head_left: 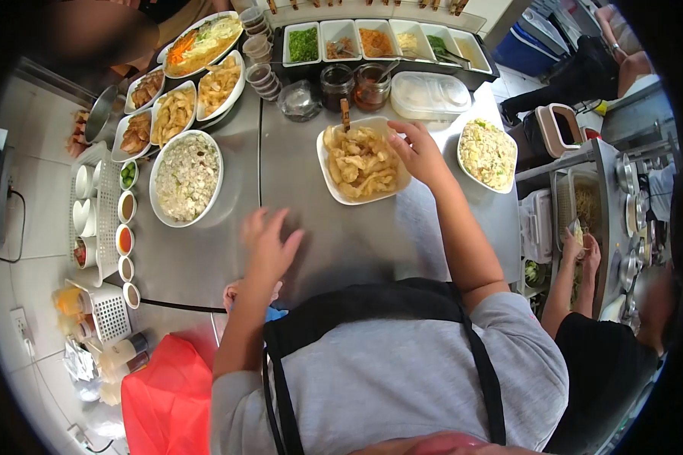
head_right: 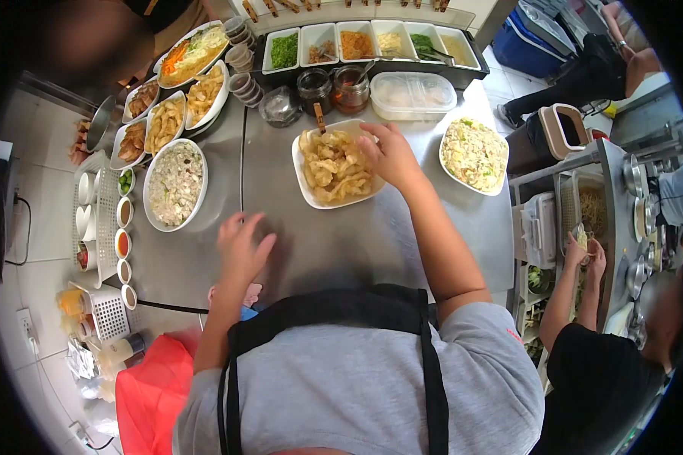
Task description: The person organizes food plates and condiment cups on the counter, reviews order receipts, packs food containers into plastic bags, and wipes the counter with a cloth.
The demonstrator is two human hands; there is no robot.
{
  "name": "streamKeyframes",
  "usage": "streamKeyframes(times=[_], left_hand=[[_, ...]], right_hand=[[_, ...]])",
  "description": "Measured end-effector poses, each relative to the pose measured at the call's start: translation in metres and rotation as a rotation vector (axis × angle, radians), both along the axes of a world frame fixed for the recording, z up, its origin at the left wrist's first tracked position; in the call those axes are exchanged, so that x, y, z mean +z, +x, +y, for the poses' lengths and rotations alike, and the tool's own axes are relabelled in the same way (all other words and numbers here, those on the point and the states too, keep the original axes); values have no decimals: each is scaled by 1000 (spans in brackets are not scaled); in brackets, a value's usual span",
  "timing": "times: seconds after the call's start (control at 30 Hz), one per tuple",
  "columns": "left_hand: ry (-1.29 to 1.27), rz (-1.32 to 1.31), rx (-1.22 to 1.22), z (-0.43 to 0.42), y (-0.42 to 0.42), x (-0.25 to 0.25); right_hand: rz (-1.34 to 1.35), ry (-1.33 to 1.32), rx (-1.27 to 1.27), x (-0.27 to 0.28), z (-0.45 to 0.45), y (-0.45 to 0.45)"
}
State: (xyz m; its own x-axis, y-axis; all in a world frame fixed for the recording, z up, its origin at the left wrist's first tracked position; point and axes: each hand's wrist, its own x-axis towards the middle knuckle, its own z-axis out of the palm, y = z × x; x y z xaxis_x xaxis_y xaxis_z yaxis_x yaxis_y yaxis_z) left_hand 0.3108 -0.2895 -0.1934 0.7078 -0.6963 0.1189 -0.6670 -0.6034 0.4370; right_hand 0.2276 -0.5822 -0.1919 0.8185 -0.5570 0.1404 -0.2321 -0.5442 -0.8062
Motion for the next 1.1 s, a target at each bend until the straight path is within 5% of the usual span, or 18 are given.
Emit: streamKeyframes(times=[0.17,0.23,0.4,0.43,0.5,0.57,0.73,0.97,1.1], left_hand=[[295,187,240,81,-35,21],[302,178,142,101,-49,7],[55,178,120,109,-47,-44],[-146,366,175,93,-51,-34],[-544,743,286,45,-65,-11],[-333,359,-26,10,-77,1],[-531,448,-422,-56,-95,0],[-414,782,160,-74,1,-43],[-452,865,172,-117,49,-48]], right_hand=[[-178,29,-151,-6,17,-26],[-208,48,-210,-12,32,-39],[10,247,450,-8,117,-61],[53,255,566,-12,130,-65],[-8,414,527,-8,149,-73],[-154,651,440,-6,159,-79],[-260,750,196,9,109,-94],[-235,672,-48,54,35,-124],[-107,321,-297,-5,-5,-71]])
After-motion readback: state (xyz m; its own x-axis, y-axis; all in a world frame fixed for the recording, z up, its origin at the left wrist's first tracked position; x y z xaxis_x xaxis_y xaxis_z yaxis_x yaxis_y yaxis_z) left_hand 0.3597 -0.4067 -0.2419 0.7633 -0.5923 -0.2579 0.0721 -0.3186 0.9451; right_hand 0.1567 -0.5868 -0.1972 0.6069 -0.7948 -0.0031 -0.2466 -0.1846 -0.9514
